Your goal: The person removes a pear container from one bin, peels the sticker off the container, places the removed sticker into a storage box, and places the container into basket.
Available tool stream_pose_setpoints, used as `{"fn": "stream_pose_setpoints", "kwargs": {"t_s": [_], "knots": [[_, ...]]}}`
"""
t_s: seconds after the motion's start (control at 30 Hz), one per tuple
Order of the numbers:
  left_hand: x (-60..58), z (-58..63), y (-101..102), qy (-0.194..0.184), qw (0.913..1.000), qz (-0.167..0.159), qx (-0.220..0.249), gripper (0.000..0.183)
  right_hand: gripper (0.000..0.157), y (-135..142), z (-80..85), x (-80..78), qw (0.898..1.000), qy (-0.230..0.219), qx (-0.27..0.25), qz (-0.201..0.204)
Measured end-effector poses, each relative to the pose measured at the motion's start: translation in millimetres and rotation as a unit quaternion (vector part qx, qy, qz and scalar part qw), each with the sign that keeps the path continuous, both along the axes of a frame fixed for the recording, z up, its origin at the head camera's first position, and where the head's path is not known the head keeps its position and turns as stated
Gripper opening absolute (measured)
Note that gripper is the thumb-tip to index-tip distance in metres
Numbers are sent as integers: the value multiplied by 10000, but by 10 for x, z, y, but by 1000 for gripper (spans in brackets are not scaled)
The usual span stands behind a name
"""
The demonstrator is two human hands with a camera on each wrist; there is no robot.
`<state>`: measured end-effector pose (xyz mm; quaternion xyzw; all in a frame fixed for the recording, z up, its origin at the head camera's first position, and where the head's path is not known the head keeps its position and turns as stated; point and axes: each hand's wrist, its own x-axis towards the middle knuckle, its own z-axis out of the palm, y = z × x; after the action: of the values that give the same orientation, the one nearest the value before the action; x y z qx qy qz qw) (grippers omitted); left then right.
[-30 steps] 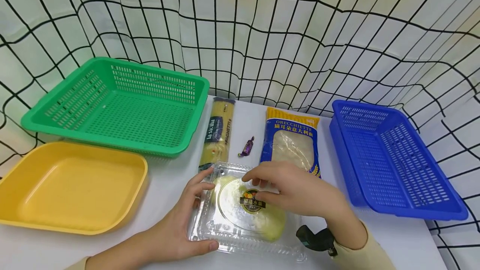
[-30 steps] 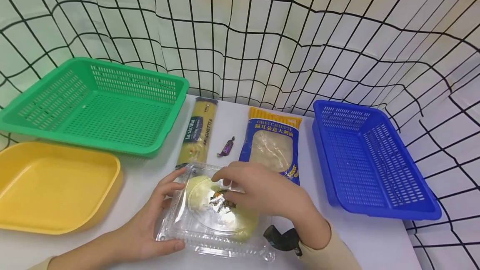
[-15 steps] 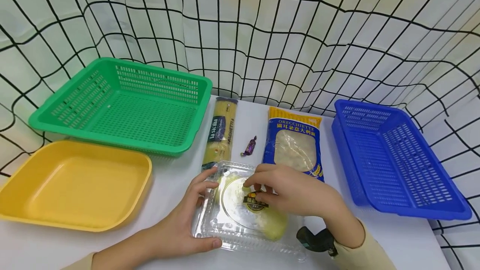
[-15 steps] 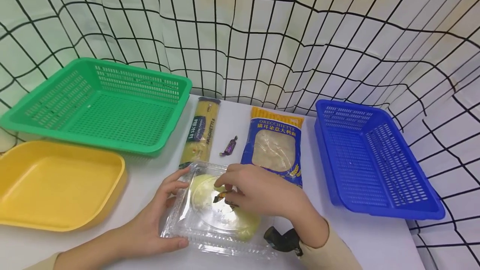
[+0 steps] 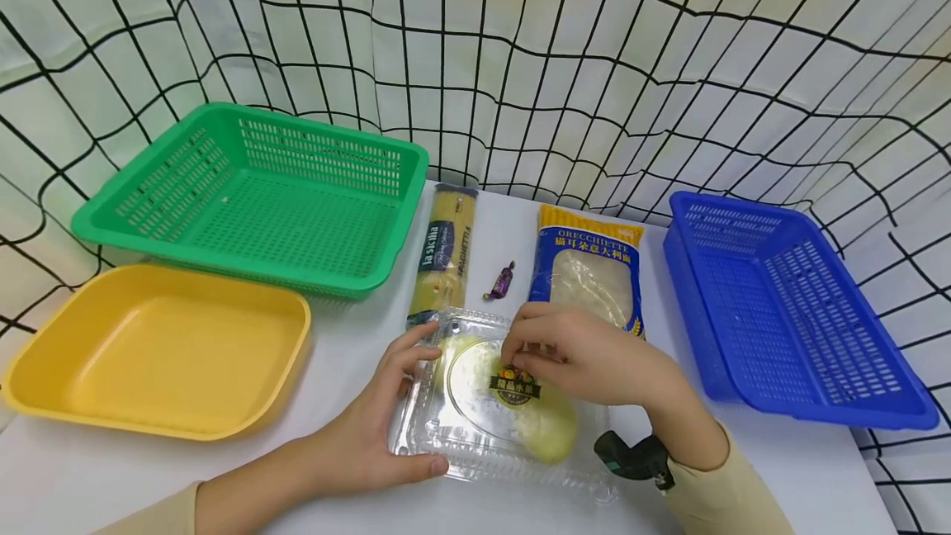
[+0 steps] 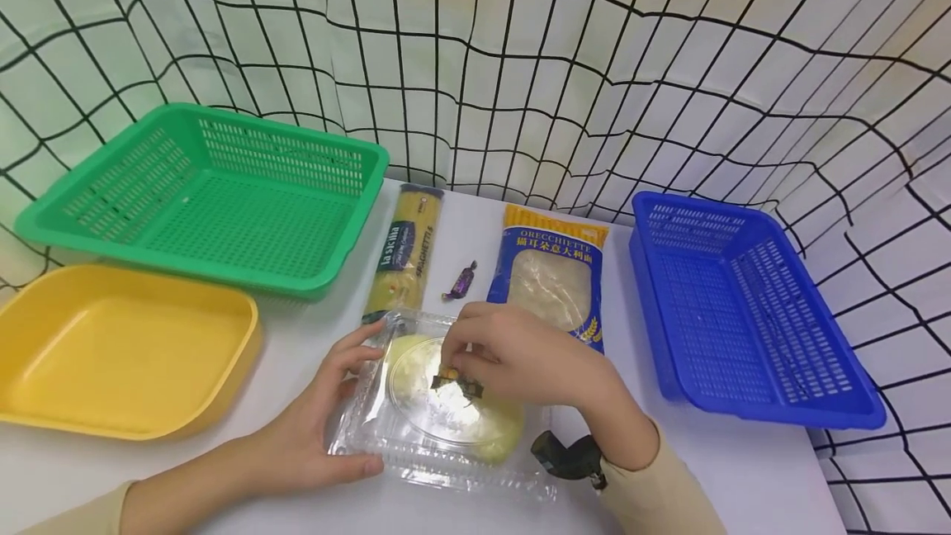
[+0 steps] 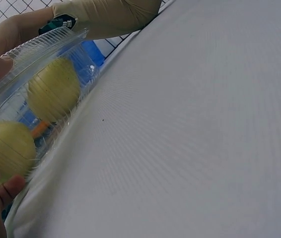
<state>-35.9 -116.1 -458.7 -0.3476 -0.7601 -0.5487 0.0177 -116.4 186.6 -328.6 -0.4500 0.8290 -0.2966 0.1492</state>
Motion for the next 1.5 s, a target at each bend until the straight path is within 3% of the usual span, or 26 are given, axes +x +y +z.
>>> {"fn": "stream_pose_setpoints", "kwargs": {"t_s": [0.27,0.57,0.9,1.13,1.33,1.5], "knots": [[-27,13,4,-70,10000,-30,28,103,20,-22,20,-5,9993,-37,372,57],[-32,28,43,-345,9994,-60,12,104,17,38,37,11,9998,46,110,127],[-37,13,50,-384,9993,-21,44,105,19,39,111,-7,9996,117,-60,254],[6,36,43,-521,9986,-36,7,104,17,32,146,-2,9986,123,-503,68],[40,41,35,-509,9987,0,-31,104,18,-108,207,-114,9959,268,-863,19],[50,64,9,-449,9990,38,-75,105,19,-316,430,-264,9961,490,-722,153]]}}
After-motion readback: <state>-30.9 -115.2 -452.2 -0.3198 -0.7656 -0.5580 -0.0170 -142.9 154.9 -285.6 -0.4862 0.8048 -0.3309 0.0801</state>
